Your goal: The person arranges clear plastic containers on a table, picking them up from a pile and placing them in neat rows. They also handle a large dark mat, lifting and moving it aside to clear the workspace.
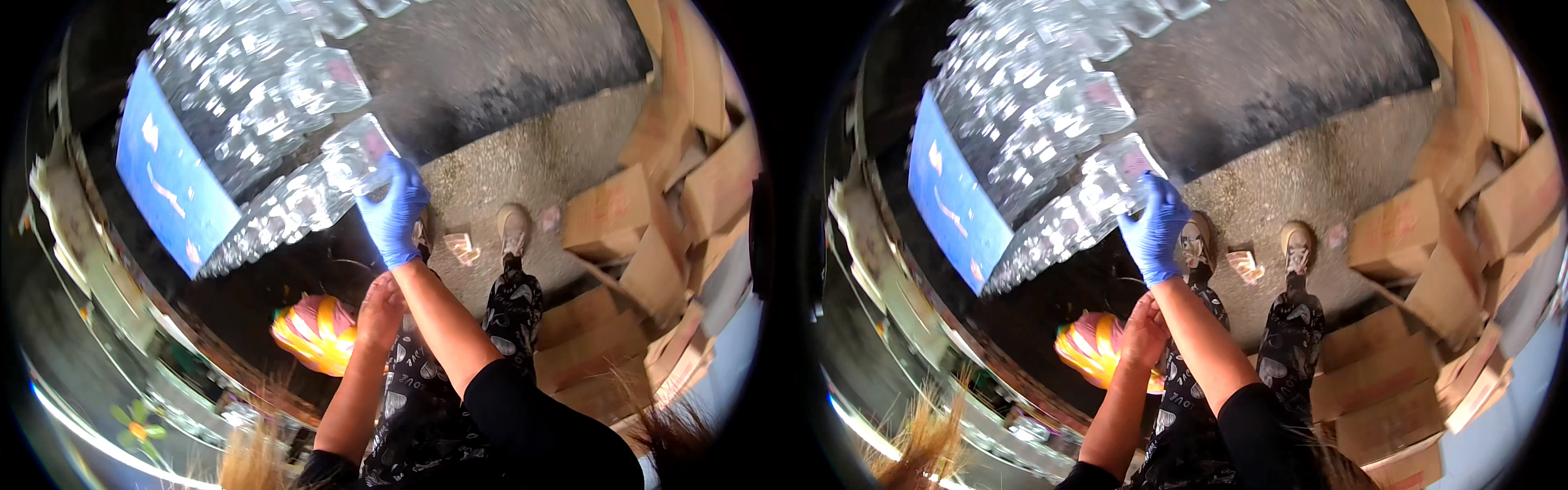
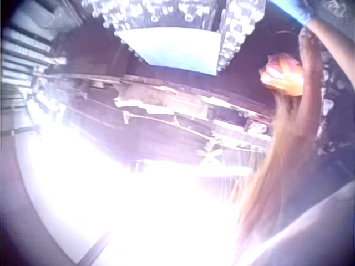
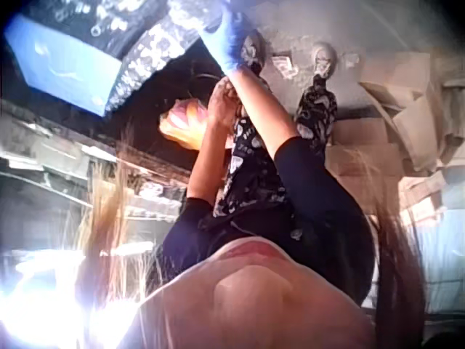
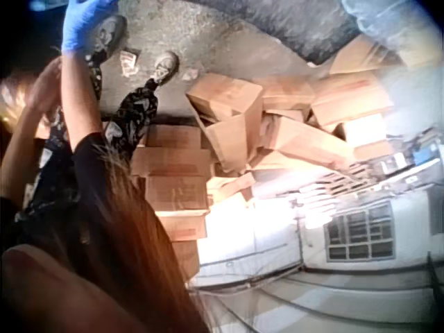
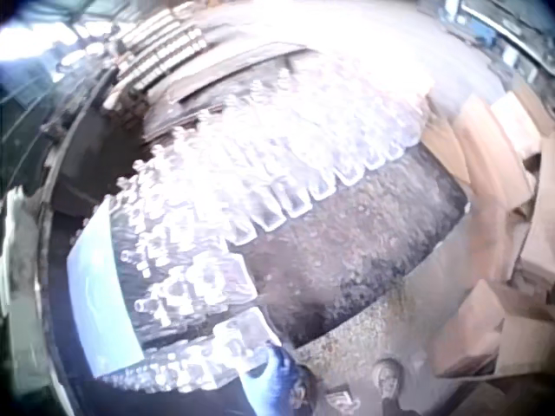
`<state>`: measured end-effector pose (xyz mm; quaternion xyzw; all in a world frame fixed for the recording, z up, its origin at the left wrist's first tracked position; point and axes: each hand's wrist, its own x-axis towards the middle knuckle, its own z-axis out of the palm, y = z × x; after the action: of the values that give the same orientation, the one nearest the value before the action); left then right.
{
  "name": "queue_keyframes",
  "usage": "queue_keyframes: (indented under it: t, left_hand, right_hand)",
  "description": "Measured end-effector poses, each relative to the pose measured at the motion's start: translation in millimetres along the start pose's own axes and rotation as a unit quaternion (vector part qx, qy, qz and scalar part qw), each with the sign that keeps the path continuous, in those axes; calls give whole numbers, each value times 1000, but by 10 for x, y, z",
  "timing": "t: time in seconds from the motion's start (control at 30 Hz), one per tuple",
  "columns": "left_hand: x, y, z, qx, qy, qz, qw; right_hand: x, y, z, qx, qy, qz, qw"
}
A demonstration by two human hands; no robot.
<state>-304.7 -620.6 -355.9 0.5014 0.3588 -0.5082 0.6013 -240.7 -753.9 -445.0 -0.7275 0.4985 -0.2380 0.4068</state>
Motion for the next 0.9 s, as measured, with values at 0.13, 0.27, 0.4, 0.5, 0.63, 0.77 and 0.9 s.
queue_keyframes:
  t: [0.13,0.27,0.4,0.5,0.63,0.77,0.9]
  left_hand:
    - [336,233,-314,23,22,-16,999]
    - [712,346,-83,99,49,-23,994]
    - [1165,223,162,166,-30,-11,986]
    - [1502,234,139,152,-117,44,980]
    - [1799,356,289,87,0,86,992]
    - [1887,409,474,-107,-69,69,990]
    - [1906,369,514,-176,-86,55,979]
  right_hand:
    - [82,236,-35,100,-34,-61,993]
    - [183,412,-292,159,-4,-67,985]
    - [-7,824,-759,235,-21,-37,971]
    - [-338,1275,-1148,251,-28,-12,967]
    - [-578,1895,-1295,193,-41,10,980]
    - [-495,2244,-897,190,-44,50,980]
    - [-304,2414,-476,186,24,2,982]
